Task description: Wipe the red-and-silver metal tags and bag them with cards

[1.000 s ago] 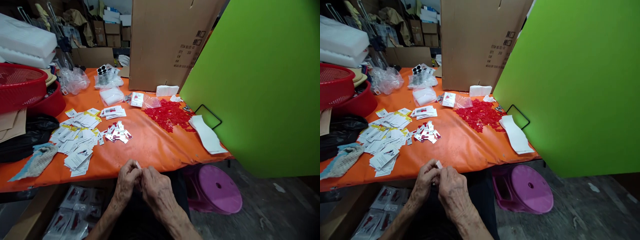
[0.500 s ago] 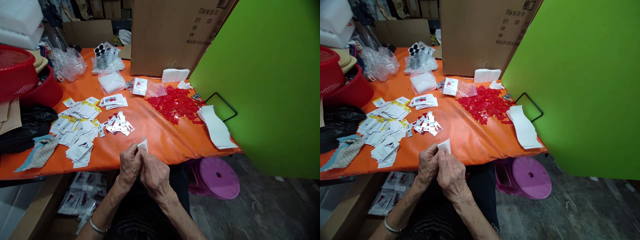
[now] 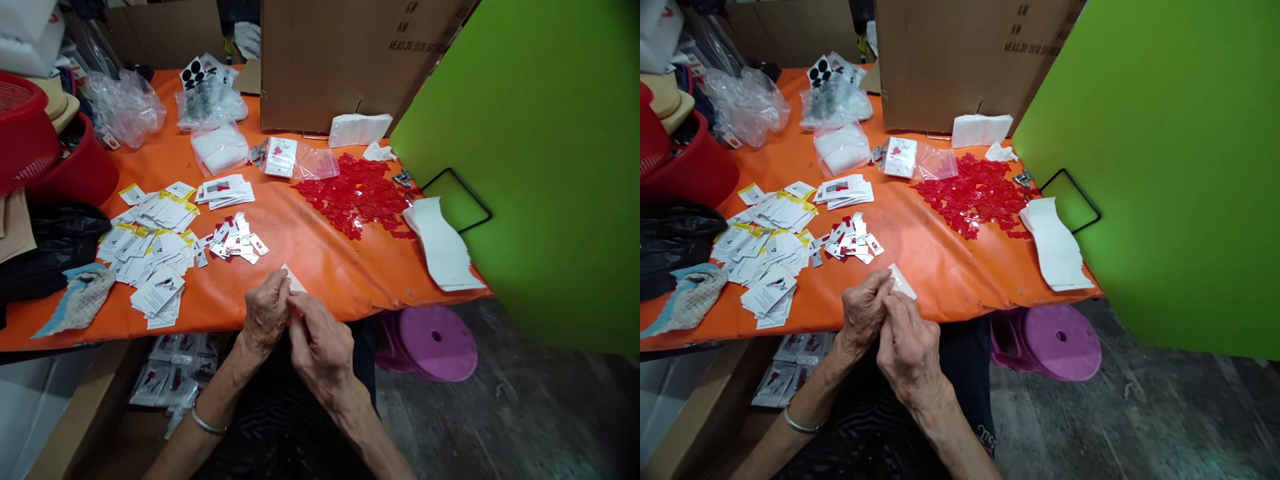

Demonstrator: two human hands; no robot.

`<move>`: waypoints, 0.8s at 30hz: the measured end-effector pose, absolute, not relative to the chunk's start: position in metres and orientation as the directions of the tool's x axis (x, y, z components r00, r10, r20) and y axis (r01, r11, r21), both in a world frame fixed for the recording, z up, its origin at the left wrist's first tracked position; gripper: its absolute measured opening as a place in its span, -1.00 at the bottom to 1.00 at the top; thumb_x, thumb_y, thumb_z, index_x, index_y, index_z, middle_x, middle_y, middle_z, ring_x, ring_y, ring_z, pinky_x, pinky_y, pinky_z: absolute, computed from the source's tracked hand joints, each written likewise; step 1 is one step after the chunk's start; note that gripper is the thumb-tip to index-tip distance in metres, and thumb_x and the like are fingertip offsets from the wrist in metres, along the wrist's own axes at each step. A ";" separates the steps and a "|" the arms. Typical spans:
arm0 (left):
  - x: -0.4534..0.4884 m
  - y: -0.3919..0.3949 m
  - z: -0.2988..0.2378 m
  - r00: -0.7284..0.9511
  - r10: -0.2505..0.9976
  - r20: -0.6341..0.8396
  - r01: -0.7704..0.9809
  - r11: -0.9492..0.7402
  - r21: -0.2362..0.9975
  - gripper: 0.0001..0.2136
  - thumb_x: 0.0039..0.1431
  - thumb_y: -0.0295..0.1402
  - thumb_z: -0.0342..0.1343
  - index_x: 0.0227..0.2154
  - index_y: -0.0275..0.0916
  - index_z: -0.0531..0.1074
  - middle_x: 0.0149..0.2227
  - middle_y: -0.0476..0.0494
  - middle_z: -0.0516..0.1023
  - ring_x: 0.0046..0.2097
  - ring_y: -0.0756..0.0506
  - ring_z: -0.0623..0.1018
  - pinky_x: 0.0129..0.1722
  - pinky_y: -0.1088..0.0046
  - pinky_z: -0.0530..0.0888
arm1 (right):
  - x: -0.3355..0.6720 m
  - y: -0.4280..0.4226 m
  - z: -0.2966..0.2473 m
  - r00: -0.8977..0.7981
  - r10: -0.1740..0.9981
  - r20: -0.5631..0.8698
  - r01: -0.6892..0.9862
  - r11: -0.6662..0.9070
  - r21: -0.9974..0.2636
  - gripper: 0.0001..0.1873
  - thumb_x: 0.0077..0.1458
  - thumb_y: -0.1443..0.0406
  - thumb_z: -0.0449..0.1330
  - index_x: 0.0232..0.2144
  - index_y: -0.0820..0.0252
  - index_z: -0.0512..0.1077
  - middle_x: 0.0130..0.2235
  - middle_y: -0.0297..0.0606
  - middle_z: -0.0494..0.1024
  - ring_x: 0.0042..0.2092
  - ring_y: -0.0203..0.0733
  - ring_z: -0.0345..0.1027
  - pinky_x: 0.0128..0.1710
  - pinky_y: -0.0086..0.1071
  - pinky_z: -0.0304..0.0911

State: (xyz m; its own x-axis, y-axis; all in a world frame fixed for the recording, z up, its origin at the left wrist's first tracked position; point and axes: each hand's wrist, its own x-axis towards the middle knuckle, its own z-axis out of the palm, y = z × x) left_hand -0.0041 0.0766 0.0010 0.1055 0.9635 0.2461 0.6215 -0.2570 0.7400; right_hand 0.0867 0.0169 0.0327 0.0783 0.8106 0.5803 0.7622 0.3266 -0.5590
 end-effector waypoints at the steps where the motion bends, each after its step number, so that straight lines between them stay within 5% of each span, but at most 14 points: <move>1: -0.003 0.078 0.000 0.088 0.959 0.270 0.605 -0.267 0.750 -0.76 0.12 -0.34 -0.05 -0.38 -0.29 0.51 -0.46 -0.14 0.56 -0.48 0.01 0.47 -0.44 0.56 0.36 | 0.086 0.012 0.036 0.068 0.793 0.605 0.770 0.344 -0.537 -0.70 0.07 0.56 -0.03 -0.15 0.34 0.34 -0.22 -0.06 0.55 -0.14 -0.23 0.45 -0.16 -0.43 0.38; 9: 0.005 0.079 -0.004 0.051 0.973 0.223 0.622 -0.206 0.756 -0.75 0.10 -0.28 -0.02 -0.51 -0.26 0.51 -0.53 -0.13 0.55 -0.52 0.01 0.45 -0.47 0.56 0.38 | 0.086 0.006 0.031 0.031 0.812 0.582 0.853 0.282 -0.439 -0.45 0.04 0.55 -0.07 0.12 0.42 0.15 -0.10 0.07 0.52 -0.06 -0.13 0.44 -0.24 -0.45 0.42; 14: 0.006 0.074 -0.006 0.128 0.977 0.170 0.552 -0.213 0.806 -0.72 0.11 -0.33 -0.07 -0.31 -0.30 0.53 -0.43 -0.20 0.59 -0.50 -0.01 0.48 -0.42 0.53 0.43 | 0.088 0.007 0.031 -0.004 0.944 0.331 0.957 0.099 -0.271 -0.41 -0.06 0.51 -0.08 0.09 0.52 0.17 -0.02 0.27 0.42 -0.47 -0.12 0.48 -0.58 -0.37 0.34; 18: 0.005 0.067 -0.003 0.210 0.972 0.108 0.508 -0.202 0.837 -0.66 0.12 -0.33 -0.11 -0.18 -0.31 0.50 -0.42 -0.20 0.59 -0.48 -0.02 0.49 -0.40 0.51 0.44 | 0.096 0.007 0.051 0.002 0.985 0.172 0.939 0.057 -0.338 -0.54 -0.01 0.47 -0.07 -0.02 0.40 0.29 -0.23 0.03 0.56 -0.53 -0.20 0.41 -0.51 -0.38 0.31; 24: 0.006 0.060 -0.001 0.169 0.984 0.061 0.448 -0.132 0.884 -0.68 0.10 -0.31 -0.07 -0.19 -0.33 0.49 -0.40 -0.21 0.58 -0.42 -0.06 0.52 -0.38 0.49 0.45 | 0.105 0.015 0.054 -0.075 0.959 0.274 0.927 0.168 -0.334 -0.72 0.05 0.47 -0.07 -0.25 0.30 0.39 -0.38 -0.16 0.56 -0.56 -0.29 0.36 -0.60 -0.47 0.14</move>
State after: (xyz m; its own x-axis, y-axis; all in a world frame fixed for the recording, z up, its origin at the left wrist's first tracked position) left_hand 0.0063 0.0600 -0.0013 0.1688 0.9837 0.0614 0.4480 -0.1321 0.8842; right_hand 0.1053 0.0146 0.0541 -0.0754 0.9588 0.2739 0.9272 0.1685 -0.3345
